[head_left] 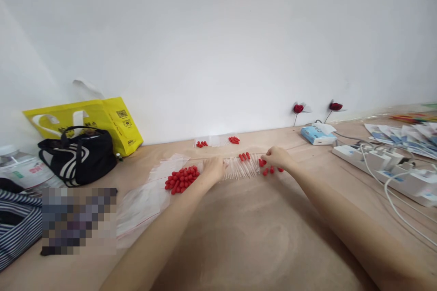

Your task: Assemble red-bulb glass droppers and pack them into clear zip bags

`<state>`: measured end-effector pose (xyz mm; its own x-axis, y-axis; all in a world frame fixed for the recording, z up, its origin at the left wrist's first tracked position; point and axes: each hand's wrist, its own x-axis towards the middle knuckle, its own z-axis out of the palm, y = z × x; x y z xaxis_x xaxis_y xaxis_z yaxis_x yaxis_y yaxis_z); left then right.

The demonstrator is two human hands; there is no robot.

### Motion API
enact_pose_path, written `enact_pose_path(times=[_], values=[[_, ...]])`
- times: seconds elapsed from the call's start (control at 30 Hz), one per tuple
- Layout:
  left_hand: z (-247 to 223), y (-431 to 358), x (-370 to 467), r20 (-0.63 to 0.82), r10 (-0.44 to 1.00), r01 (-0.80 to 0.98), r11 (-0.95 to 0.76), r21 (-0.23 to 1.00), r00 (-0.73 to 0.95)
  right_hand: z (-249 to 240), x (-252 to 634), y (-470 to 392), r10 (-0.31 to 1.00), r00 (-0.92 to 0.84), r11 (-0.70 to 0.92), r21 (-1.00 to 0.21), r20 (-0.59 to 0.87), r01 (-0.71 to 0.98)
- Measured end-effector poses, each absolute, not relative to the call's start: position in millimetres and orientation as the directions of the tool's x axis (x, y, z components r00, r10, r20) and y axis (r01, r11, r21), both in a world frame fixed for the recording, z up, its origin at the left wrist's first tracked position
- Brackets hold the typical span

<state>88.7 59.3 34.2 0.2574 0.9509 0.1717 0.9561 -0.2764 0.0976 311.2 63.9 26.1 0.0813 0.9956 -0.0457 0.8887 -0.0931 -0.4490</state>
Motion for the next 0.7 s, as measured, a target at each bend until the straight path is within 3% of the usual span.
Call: enact_pose_path(times=[0.13,0.2,0.27,0.33,0.53,0.7], values=[[29,27,57,0.203,0.863,0.864,-0.490,0.117,0.462,18,290,47,0.989,-0.087,0.134,-0.495,0.118,0.858],[16,13,42,0.218,0.823,0.822,-0.557,0.122,0.525,6,276,35,0.937,-0.255,0.345,-0.532,0.238,0.773],[2,4,31,0.342,0.723,0.723,-0.674,0.155,0.601,-8,263,24,0.835,-0.405,0.549,-0.522,0.372,0.653],[-10,0,25,0.443,0.666,0.669,-0.721,0.178,0.600,-19,254,17,0.758,-0.468,0.651,-0.470,0.455,0.597],[-16,-3,25,0.501,0.641,0.658,-0.733,0.173,0.581,-31,244,10,0.671,-0.562,0.739,-0.376,0.484,0.559],[-13,-4,25,0.482,0.662,0.674,-0.716,0.181,0.574,-29,239,7,0.719,-0.530,0.695,-0.449,0.450,0.561]])
